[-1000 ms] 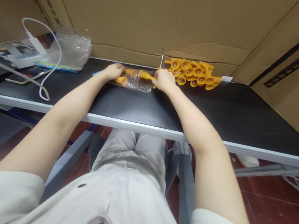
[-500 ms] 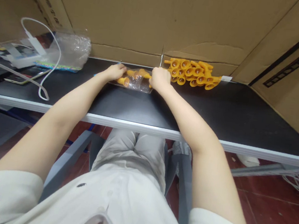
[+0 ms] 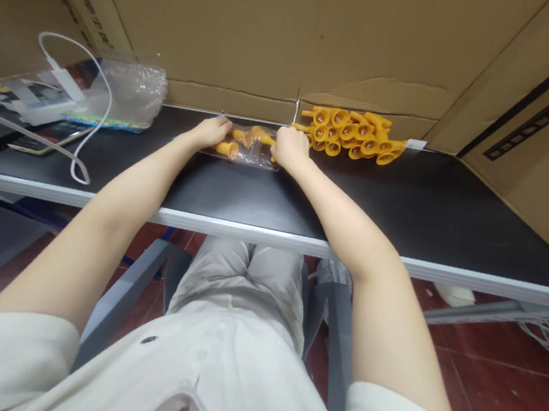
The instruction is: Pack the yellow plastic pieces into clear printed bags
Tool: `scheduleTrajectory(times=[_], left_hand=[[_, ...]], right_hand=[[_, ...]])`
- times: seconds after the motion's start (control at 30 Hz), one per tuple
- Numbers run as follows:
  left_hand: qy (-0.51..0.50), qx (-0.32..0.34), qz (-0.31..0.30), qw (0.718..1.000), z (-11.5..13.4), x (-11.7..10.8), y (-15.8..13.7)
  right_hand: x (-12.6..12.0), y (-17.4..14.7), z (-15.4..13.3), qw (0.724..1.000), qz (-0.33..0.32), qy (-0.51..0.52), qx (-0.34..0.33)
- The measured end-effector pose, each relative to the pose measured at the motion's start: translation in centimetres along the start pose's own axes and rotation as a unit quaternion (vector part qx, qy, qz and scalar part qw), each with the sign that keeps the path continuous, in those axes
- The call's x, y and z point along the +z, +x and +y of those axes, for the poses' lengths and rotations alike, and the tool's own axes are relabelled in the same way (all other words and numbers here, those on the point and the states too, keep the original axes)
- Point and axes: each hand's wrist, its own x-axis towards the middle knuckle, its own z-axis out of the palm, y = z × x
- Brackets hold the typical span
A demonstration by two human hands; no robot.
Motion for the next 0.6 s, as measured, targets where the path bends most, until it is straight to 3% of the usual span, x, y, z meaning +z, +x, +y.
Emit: scheduleTrajectory(times=[0.3, 0.6], left_hand=[[-0.055, -0.053, 0.028, 0.997, 0.8, -0.8, -0.5], [-0.068, -0.053, 0.041, 0.995, 0.8, -0.6, -0.5]], right_hand=[[2.1, 1.7, 1.3, 0.988, 0.016, 0.121, -0.098], [3.8, 2.5, 1.5, 0.975, 0.025, 0.217, -0.044]])
